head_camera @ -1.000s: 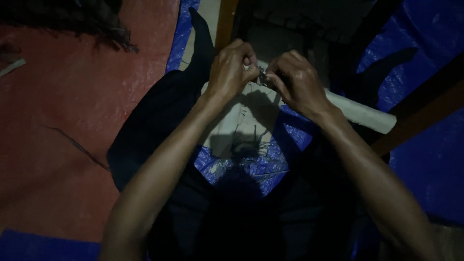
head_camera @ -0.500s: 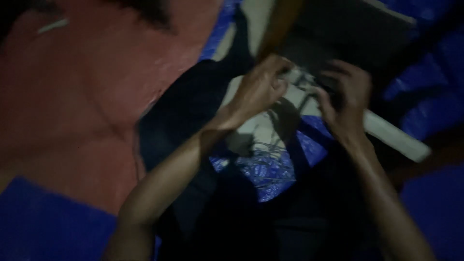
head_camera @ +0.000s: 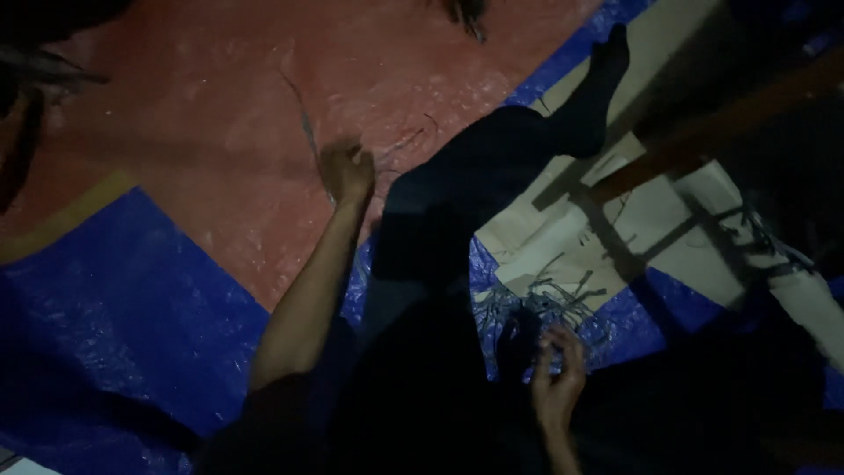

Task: Tying fabric strips onto a wooden stool frame.

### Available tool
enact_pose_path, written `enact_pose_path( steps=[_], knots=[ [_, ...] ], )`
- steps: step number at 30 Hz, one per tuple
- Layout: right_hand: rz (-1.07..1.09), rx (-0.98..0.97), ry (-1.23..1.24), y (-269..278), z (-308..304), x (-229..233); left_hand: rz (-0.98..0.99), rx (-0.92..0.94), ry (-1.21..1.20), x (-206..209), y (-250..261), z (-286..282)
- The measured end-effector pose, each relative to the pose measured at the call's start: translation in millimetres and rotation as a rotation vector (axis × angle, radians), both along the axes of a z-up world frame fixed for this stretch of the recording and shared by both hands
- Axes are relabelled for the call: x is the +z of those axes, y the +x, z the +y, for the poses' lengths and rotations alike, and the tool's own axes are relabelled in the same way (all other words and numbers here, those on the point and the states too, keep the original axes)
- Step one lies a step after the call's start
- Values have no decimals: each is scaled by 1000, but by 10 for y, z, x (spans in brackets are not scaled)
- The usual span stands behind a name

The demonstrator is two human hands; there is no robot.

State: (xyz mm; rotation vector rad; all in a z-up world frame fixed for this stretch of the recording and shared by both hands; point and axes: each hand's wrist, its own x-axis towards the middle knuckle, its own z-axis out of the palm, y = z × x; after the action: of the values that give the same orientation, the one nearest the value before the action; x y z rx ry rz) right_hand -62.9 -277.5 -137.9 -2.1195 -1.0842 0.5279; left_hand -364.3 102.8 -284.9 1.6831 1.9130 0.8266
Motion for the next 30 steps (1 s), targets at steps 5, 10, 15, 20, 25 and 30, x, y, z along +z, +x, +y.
enact_pose_path(
  steps=[5, 10, 15, 20, 25, 30],
  knots=[
    [57, 26, -29, -175, -80, -147, 318, 202, -53, -737, -445, -343],
    [54, 55, 13, -155, 14, -167, -23, 124, -1, -870, -680, -217],
    [63, 22, 41, -184, 167, -120, -960, 15, -106, 464, -541, 8],
    [96, 19, 4, -201, 146, -292, -896, -60, -89, 1566, -334, -19],
    [146, -10, 29, -239, 113, -436, -837, -171, -66, 1115, -292, -30],
    [263, -69, -143, 43, -168, -936, -202, -333, 94, 521, -144, -327]
  ],
)
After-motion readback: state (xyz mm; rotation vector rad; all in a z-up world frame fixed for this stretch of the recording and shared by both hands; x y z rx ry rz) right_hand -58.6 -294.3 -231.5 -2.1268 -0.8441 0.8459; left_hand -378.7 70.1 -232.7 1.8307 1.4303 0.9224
